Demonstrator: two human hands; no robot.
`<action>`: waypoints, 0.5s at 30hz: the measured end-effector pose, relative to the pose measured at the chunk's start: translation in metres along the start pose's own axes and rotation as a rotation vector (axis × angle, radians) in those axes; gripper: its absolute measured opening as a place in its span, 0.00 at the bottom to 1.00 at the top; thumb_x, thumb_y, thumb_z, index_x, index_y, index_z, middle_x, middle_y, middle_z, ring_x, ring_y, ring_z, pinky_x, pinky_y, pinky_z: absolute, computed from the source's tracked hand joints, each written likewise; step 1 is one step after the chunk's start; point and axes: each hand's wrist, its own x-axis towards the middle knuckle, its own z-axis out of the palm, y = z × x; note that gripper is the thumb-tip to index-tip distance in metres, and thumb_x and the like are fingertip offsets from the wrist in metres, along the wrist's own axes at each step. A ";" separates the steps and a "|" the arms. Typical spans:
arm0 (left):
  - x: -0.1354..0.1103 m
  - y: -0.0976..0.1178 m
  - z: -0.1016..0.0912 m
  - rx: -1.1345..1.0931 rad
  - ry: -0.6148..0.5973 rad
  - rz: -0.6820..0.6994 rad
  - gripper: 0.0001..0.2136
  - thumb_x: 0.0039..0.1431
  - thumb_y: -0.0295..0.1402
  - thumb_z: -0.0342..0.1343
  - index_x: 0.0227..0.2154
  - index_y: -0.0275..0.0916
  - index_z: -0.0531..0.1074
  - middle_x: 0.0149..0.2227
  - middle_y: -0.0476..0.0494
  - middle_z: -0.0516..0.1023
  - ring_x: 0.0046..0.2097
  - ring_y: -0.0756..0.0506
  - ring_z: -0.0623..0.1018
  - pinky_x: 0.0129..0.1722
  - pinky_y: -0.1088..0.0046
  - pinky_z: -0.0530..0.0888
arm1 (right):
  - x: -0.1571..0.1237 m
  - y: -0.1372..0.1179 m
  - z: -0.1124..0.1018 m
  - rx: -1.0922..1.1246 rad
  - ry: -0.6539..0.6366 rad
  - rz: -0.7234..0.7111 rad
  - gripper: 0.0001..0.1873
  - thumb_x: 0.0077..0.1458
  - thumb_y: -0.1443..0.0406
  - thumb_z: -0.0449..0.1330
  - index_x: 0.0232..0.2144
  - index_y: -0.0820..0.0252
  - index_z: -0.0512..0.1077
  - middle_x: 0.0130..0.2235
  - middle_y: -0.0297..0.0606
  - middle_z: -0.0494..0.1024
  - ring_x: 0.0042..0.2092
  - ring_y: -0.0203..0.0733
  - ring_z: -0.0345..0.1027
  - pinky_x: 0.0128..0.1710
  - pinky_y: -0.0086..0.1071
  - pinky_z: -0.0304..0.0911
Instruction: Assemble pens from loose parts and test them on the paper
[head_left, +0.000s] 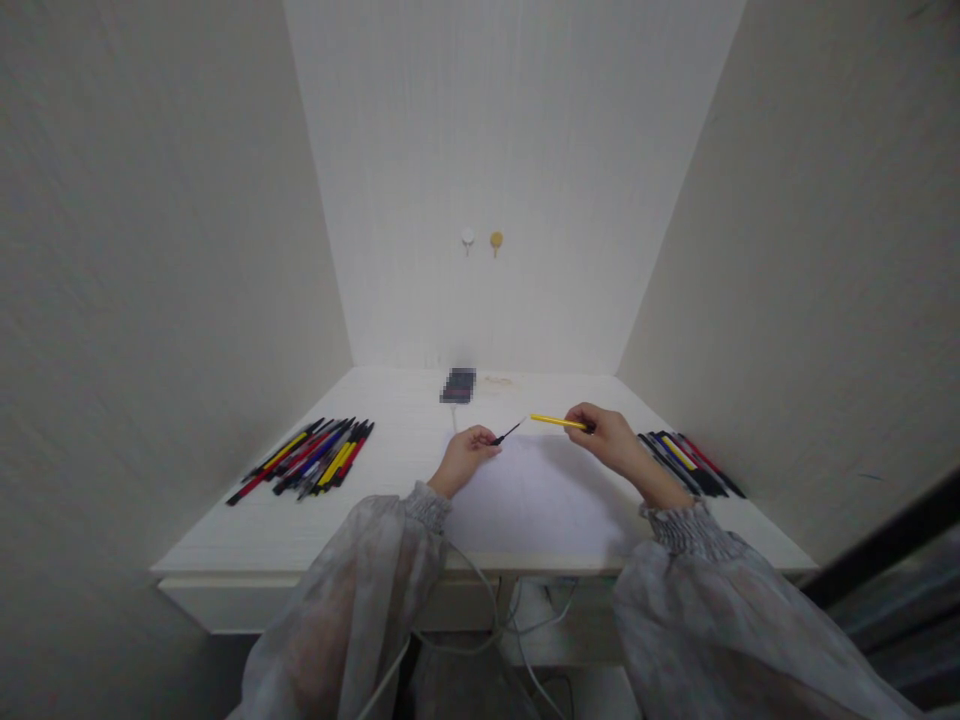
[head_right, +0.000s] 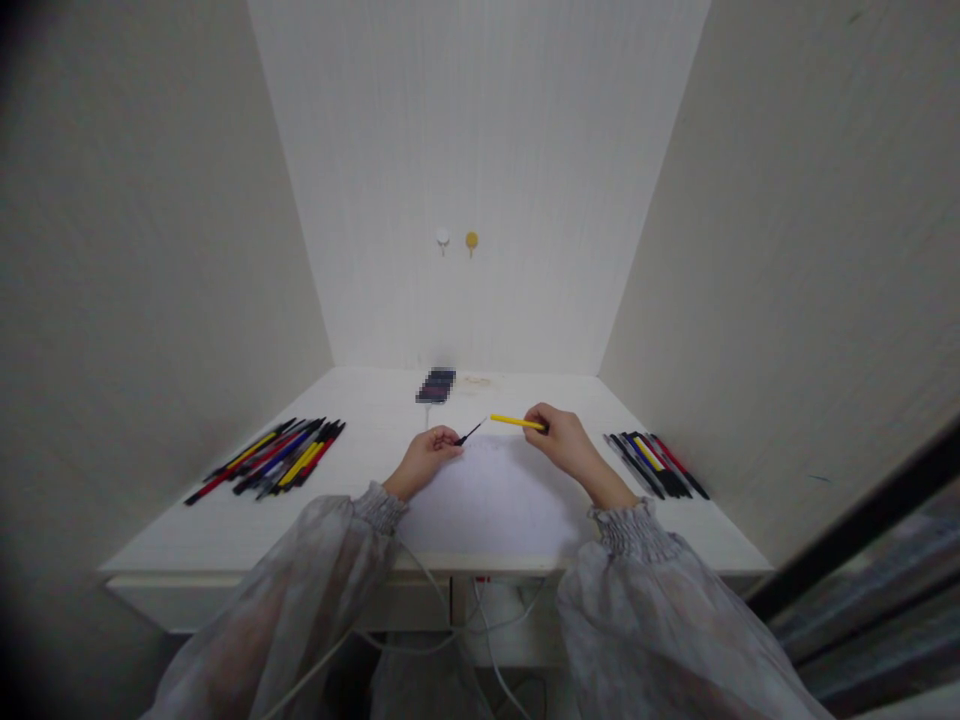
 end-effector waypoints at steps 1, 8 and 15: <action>0.000 -0.001 0.000 0.003 -0.001 0.001 0.10 0.36 0.32 0.61 0.24 0.35 0.68 0.22 0.51 0.70 0.24 0.53 0.69 0.25 0.78 0.64 | 0.000 0.000 0.000 -0.001 0.003 -0.001 0.07 0.44 0.64 0.53 0.27 0.61 0.68 0.24 0.33 0.70 0.26 0.34 0.60 0.25 0.26 0.53; 0.001 -0.002 -0.001 0.032 -0.019 0.006 0.10 0.36 0.30 0.61 0.25 0.35 0.69 0.23 0.50 0.71 0.25 0.53 0.69 0.26 0.78 0.64 | -0.002 -0.002 0.001 -0.012 -0.027 -0.024 0.06 0.44 0.65 0.53 0.26 0.61 0.68 0.24 0.34 0.70 0.26 0.34 0.60 0.25 0.26 0.53; -0.001 -0.001 0.000 0.100 -0.015 0.019 0.09 0.36 0.29 0.60 0.25 0.35 0.71 0.23 0.49 0.72 0.26 0.52 0.70 0.27 0.76 0.65 | 0.000 0.002 0.001 -0.023 -0.054 -0.071 0.08 0.44 0.67 0.53 0.28 0.61 0.71 0.28 0.37 0.73 0.30 0.37 0.64 0.29 0.28 0.56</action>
